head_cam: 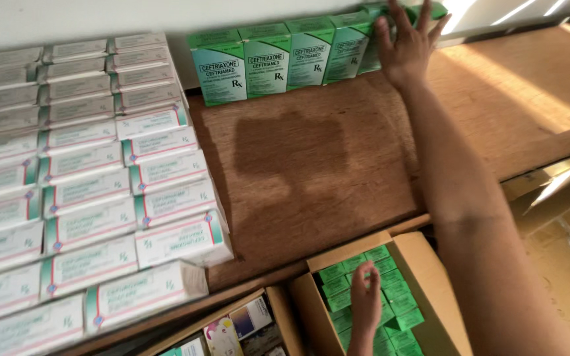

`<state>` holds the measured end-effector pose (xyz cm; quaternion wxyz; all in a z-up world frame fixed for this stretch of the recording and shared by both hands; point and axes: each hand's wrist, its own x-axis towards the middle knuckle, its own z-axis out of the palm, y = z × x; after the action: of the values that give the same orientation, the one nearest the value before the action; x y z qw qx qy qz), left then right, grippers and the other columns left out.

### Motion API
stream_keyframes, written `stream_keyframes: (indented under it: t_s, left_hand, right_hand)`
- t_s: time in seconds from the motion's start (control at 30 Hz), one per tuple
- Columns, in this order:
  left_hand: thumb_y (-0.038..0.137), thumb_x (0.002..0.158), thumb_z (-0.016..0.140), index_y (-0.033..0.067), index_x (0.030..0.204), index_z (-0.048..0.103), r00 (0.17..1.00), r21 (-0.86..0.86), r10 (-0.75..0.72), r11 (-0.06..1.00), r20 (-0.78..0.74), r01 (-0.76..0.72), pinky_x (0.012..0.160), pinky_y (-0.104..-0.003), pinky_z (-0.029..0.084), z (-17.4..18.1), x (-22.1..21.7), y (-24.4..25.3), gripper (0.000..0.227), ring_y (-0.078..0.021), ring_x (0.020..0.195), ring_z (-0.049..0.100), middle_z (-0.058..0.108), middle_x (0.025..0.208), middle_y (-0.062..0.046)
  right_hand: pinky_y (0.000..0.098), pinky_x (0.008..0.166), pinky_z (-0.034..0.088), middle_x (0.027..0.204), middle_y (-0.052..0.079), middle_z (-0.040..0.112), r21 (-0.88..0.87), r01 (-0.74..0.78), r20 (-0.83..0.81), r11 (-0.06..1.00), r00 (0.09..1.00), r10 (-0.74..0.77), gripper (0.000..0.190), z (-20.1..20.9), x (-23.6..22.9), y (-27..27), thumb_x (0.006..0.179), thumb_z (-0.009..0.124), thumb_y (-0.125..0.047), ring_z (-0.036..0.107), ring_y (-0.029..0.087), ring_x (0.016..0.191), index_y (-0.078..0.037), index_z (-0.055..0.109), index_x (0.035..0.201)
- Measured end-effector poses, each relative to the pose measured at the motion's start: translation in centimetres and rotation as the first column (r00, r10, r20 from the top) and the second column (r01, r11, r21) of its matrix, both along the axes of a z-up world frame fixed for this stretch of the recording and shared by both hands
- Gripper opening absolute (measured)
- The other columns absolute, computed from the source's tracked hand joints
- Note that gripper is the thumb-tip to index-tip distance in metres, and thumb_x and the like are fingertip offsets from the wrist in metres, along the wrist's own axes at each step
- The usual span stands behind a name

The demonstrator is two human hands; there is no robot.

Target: The person sits on the floor and repeatedly picks up small green and white boxes from a cardboard box, then places them onto a nearby wooden shelf. The person arranges the boxes in neat rows on the shelf.

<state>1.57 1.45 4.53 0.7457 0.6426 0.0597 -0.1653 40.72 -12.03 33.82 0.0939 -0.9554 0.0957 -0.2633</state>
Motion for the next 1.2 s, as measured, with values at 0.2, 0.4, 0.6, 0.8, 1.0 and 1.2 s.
stream_keyframes:
  t_s: [0.2,0.4,0.6,0.8,1.0,1.2]
  left_hand:
    - [0.074,0.093,0.035,0.0106,0.142,0.050,0.990,-0.010,-0.094,0.996,-0.107,0.094,0.105,-0.047,0.054,1.2,0.0,-0.4,0.081,-0.0272,0.129,0.056,0.048,0.146,-0.015]
    - [0.078,0.092,0.033,0.0107,0.142,0.052,0.992,0.055,-0.125,0.990,-0.035,0.127,0.104,-0.048,0.050,0.5,-0.6,-0.6,0.086,-0.0281,0.126,0.057,0.051,0.142,-0.015]
    - [0.078,0.091,0.032,0.0098,0.140,0.053,0.997,0.064,-0.073,0.995,0.013,0.072,0.103,-0.045,0.052,-1.1,-0.2,-0.7,0.087,-0.0266,0.124,0.060,0.053,0.143,-0.013]
    - [0.068,0.095,0.041,0.0079,0.137,0.058,0.999,0.001,0.009,1.000,0.049,-0.009,0.100,-0.042,0.053,-1.8,0.0,-1.2,0.075,-0.0263,0.116,0.063,0.057,0.137,-0.013]
    - [0.060,0.100,0.049,0.0060,0.142,0.052,0.996,-0.350,-0.052,0.934,0.068,0.073,0.108,-0.041,0.048,0.1,-0.4,-0.2,0.069,-0.0279,0.132,0.057,0.057,0.145,-0.017]
    - [0.061,0.098,0.044,0.0167,0.153,0.037,0.914,-0.817,-0.405,0.535,-0.024,0.215,0.105,-0.044,0.052,-0.2,-3.1,-0.4,0.071,-0.0254,0.138,0.053,0.053,0.151,-0.006]
  right_hand:
    - [0.0651,0.120,0.003,0.161,0.031,0.025,-0.030,-0.085,0.222,0.996,0.971,0.090,0.104,-1.0,-0.3,-2.4,0.091,0.077,-0.074,0.007,0.052,0.148,-0.009,0.032,0.159]
    - [0.0643,0.122,0.020,0.148,0.019,0.046,-0.035,-0.126,0.251,0.991,0.959,0.131,0.077,-1.8,0.1,-3.4,0.097,0.086,-0.054,0.027,0.048,0.144,-0.013,0.049,0.149]
    - [0.0545,0.105,0.048,0.136,0.019,0.041,0.067,-0.133,0.334,0.989,0.937,0.103,0.054,-1.6,-0.9,-3.5,0.084,0.087,-0.038,0.038,0.040,0.134,-0.008,0.061,0.122]
    - [0.0448,0.102,0.059,0.138,0.014,0.041,0.260,-0.290,0.451,0.921,0.880,0.150,0.055,0.3,-7.2,-3.2,0.089,0.092,-0.036,0.055,0.028,0.124,-0.006,0.056,0.117]
    - [0.0423,0.110,0.051,0.144,0.014,0.044,0.284,-0.453,0.515,0.845,0.815,0.263,0.050,2.5,-27.8,-2.8,0.089,0.076,-0.034,0.051,0.029,0.133,0.000,0.055,0.120]
    - [0.0492,0.112,0.043,0.143,0.017,0.048,0.268,-0.617,0.238,0.740,0.787,0.570,0.074,-3.5,-48.8,-3.3,0.059,0.088,-0.057,0.048,0.034,0.139,-0.011,0.067,0.113]
